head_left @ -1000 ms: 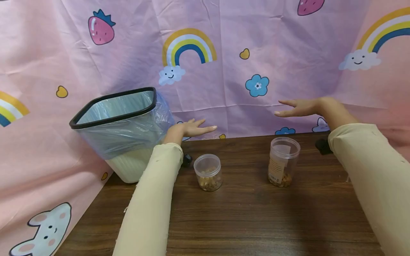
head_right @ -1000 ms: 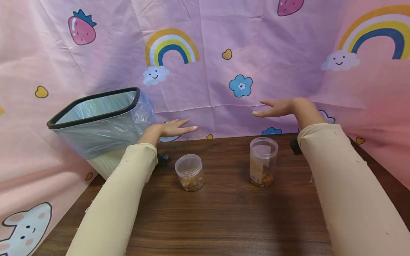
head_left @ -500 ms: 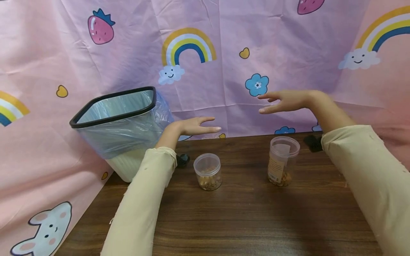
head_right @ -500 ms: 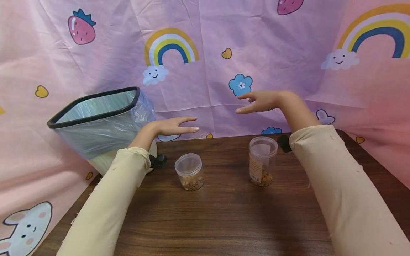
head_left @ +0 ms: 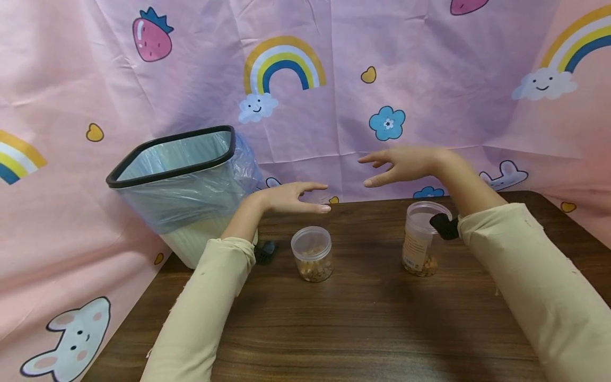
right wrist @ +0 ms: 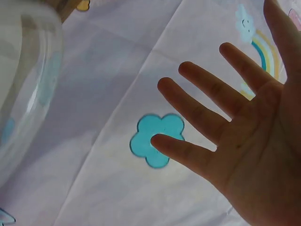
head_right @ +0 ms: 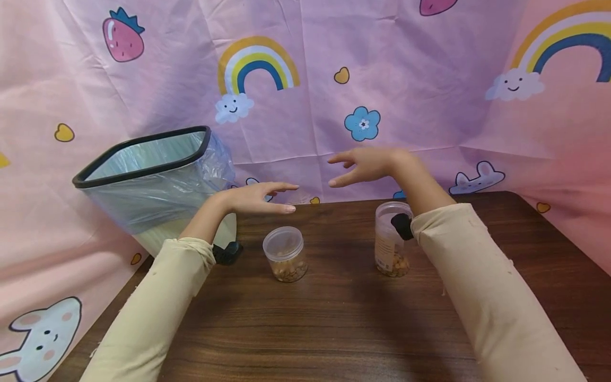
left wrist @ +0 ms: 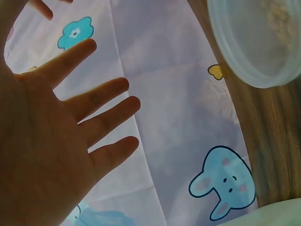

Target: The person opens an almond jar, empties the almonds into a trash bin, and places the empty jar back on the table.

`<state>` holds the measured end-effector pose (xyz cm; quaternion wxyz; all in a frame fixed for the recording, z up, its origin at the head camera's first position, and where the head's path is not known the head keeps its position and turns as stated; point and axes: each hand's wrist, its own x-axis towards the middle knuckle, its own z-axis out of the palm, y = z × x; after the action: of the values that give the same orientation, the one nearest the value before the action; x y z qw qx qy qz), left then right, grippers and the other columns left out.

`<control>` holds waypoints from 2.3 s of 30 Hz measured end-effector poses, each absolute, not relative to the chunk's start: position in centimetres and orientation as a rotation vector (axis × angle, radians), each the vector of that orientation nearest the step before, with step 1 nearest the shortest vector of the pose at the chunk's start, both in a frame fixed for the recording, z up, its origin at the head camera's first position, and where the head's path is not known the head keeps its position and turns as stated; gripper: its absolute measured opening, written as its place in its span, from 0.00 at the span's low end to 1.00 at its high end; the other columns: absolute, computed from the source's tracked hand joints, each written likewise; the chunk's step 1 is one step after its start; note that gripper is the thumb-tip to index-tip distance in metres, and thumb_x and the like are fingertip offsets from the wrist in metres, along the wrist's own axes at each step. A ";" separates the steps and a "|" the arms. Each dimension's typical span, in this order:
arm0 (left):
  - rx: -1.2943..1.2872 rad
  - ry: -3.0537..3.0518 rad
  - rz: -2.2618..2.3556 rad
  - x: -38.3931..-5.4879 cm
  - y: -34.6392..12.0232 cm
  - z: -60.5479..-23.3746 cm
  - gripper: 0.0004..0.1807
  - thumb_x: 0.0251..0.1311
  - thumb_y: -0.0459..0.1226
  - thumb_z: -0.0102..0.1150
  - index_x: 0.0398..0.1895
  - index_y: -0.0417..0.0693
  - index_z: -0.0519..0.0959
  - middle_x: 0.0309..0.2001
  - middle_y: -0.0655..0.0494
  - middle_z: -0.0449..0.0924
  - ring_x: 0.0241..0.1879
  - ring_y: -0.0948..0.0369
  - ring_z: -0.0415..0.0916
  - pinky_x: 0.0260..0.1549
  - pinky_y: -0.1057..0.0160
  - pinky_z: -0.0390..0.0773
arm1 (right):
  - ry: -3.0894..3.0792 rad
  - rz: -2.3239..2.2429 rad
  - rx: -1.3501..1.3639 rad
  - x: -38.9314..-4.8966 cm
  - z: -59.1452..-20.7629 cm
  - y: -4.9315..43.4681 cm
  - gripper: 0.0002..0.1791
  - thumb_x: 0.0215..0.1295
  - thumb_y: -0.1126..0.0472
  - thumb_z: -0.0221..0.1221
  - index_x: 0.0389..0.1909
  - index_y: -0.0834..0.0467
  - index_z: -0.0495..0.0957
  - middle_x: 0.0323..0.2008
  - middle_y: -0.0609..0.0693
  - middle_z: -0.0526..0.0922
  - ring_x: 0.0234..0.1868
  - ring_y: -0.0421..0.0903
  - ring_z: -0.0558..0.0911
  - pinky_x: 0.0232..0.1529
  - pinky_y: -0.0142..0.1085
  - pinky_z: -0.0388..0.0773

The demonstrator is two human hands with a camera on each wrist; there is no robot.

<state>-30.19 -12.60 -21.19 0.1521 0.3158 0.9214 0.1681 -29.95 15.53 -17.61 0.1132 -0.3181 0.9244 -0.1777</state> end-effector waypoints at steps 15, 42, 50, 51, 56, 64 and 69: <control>0.936 2.654 0.468 -28.8 -14.4 -23.8 0.40 0.54 0.58 0.55 0.69 0.58 0.56 0.68 0.54 0.54 0.66 0.56 0.51 0.60 0.52 0.55 | 2.588 -0.606 -0.988 -30.4 -21.3 12.8 0.39 0.62 0.44 0.55 0.69 0.55 0.55 0.65 0.62 0.59 0.61 0.61 0.65 0.58 0.53 0.60; 0.882 2.667 0.488 -27.8 -16.2 -27.9 0.41 0.50 0.56 0.61 0.67 0.55 0.61 0.64 0.47 0.59 0.63 0.51 0.56 0.58 0.49 0.59 | 2.478 -0.665 -1.063 -30.3 -27.7 10.9 0.37 0.61 0.47 0.57 0.67 0.58 0.58 0.64 0.58 0.63 0.63 0.59 0.63 0.58 0.52 0.62; 0.895 2.676 0.485 -28.1 -16.4 -28.4 0.41 0.49 0.54 0.62 0.67 0.53 0.61 0.63 0.46 0.61 0.62 0.51 0.57 0.57 0.50 0.60 | 2.454 -0.653 -1.053 -30.4 -29.2 10.6 0.38 0.61 0.46 0.58 0.68 0.57 0.57 0.62 0.60 0.66 0.60 0.58 0.66 0.56 0.51 0.64; 0.897 2.675 0.485 -28.1 -16.4 -28.5 0.42 0.49 0.54 0.63 0.67 0.52 0.61 0.63 0.46 0.61 0.62 0.52 0.58 0.57 0.50 0.60 | 2.447 -0.657 -1.055 -30.5 -29.4 10.5 0.38 0.60 0.46 0.58 0.68 0.58 0.57 0.61 0.60 0.66 0.60 0.58 0.66 0.56 0.51 0.64; 0.894 2.661 0.509 -28.3 -16.4 -28.9 0.42 0.48 0.54 0.63 0.67 0.53 0.61 0.61 0.46 0.63 0.58 0.52 0.62 0.54 0.52 0.64 | 2.409 -0.675 -1.064 -30.6 -30.4 10.3 0.38 0.61 0.48 0.58 0.67 0.60 0.57 0.62 0.62 0.65 0.61 0.59 0.65 0.56 0.52 0.63; 0.911 2.653 0.533 -28.3 -16.3 -29.1 0.43 0.47 0.53 0.65 0.67 0.52 0.60 0.58 0.46 0.65 0.57 0.52 0.63 0.53 0.52 0.64 | 2.346 -0.703 -1.057 -30.6 -31.7 9.6 0.39 0.59 0.50 0.60 0.67 0.63 0.57 0.63 0.64 0.62 0.62 0.60 0.63 0.58 0.53 0.61; 0.936 2.640 0.580 -28.1 -16.2 -29.1 0.44 0.47 0.51 0.66 0.67 0.48 0.59 0.58 0.45 0.66 0.57 0.51 0.63 0.54 0.51 0.64 | 2.350 -0.689 -1.066 -30.6 -32.4 9.1 0.39 0.59 0.50 0.61 0.66 0.64 0.58 0.61 0.66 0.64 0.61 0.61 0.64 0.57 0.52 0.62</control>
<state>-28.05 -16.22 -29.13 0.1401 0.3241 0.9138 0.2006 -30.56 9.15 -32.39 0.2334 -0.3881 0.8555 -0.2509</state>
